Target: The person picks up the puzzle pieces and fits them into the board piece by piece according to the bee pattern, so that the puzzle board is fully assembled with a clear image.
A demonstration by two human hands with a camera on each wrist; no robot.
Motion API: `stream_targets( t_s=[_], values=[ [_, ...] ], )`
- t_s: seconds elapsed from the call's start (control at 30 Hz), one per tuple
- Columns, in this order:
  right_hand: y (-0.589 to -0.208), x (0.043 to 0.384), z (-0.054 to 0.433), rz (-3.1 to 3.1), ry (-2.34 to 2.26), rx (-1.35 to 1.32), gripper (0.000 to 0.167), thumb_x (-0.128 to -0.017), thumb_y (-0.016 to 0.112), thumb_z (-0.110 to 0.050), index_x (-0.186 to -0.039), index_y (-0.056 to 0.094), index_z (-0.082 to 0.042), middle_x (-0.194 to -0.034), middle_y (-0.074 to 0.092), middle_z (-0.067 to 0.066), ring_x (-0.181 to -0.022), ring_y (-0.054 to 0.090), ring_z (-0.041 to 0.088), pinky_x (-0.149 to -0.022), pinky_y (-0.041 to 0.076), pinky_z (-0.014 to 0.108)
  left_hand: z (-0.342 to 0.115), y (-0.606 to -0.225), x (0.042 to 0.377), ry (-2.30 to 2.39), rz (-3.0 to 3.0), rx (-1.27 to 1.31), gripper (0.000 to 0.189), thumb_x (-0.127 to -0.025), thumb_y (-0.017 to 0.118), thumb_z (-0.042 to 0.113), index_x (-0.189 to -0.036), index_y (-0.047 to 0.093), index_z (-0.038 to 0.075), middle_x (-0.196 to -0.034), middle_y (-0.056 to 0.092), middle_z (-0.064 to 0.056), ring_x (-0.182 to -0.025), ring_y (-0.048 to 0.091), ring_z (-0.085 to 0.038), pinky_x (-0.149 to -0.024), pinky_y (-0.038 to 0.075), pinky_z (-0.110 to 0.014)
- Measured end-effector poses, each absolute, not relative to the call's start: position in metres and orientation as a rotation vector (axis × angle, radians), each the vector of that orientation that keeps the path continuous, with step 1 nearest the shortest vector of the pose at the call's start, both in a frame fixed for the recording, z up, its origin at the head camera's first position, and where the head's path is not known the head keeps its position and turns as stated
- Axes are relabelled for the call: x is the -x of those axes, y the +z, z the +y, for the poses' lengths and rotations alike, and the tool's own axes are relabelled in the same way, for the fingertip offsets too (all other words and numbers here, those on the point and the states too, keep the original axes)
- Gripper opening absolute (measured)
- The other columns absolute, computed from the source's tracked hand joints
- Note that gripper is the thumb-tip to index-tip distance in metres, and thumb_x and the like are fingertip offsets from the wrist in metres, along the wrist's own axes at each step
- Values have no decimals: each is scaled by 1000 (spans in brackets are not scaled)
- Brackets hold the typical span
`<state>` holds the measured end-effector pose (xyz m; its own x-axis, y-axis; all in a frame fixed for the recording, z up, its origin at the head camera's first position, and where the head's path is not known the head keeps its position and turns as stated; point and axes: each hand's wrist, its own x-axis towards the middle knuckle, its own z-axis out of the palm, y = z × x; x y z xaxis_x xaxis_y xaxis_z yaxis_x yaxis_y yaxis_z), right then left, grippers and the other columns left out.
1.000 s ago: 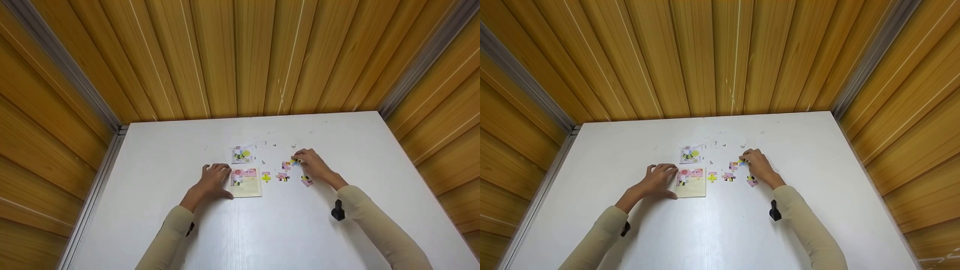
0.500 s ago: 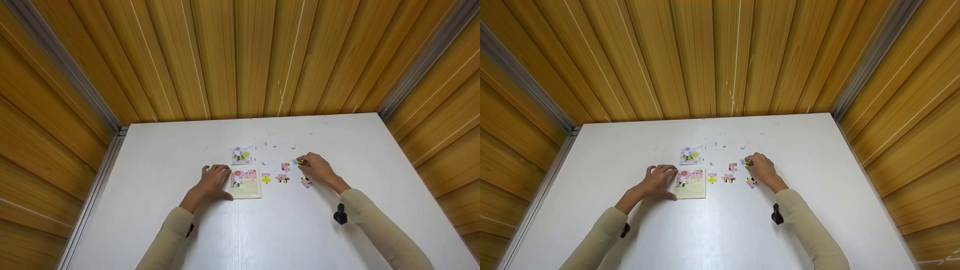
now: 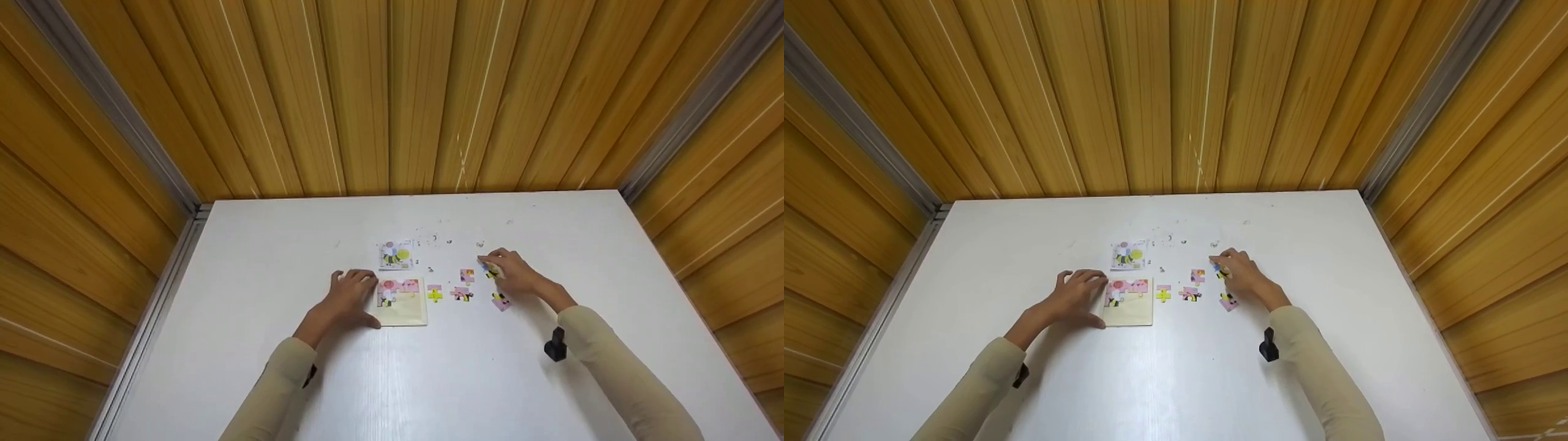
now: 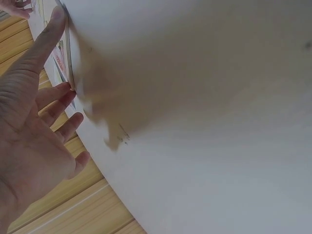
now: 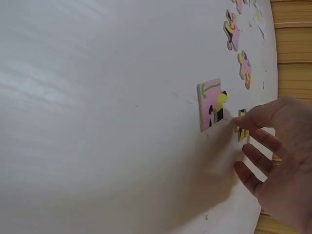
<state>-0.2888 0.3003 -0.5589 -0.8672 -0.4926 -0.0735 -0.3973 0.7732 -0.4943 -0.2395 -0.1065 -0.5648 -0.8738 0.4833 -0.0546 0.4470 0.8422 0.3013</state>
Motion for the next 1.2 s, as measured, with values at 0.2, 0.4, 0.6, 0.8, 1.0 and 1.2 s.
stream_targets(
  t_s=[0.2,0.4,0.6,0.8,1.0,1.2],
  values=[
    [-555,292,301,2769,-646,749,49,-91,67,5,-139,57,6,-132,54,31,-121,48,49,-104,40,64,-107,-566,240,435,2883,-727,100,-65,93,53,-143,55,4,-148,54,-13,-140,46,-36,-114,29,-68],
    [-557,291,301,2796,-707,715,50,-92,70,-3,-138,55,11,-125,55,31,-116,51,47,-101,41,62,-107,-567,241,413,2882,-723,100,-64,93,53,-143,55,5,-148,54,-12,-140,46,-35,-114,29,-68],
    [-559,289,301,2866,-719,640,49,-92,72,-9,-133,58,14,-120,58,30,-112,53,45,-100,44,60,-107,-568,241,408,2886,-734,100,-65,92,55,-144,55,6,-148,54,-12,-141,45,-35,-113,29,-67],
    [-557,288,301,2874,-695,518,50,-92,74,-14,-132,60,12,-119,59,27,-113,55,42,-100,45,59,-107,-567,240,418,2881,-721,101,-66,93,54,-145,53,6,-150,53,-12,-142,44,-36,-115,28,-68],
    [-556,286,300,2867,-682,481,48,-93,74,-16,-131,62,9,-118,61,24,-108,57,38,-99,47,58,-107,-566,240,438,2878,-714,100,-65,93,52,-144,54,5,-150,53,-13,-141,45,-36,-115,27,-68],
    [-560,282,301,2907,-625,490,49,-94,73,-19,-133,62,8,-118,61,21,-107,57,34,-99,49,56,-107,-565,240,463,2880,-738,98,-65,94,50,-142,55,4,-148,54,-14,-140,46,-37,-113,28,-69]
  ],
)
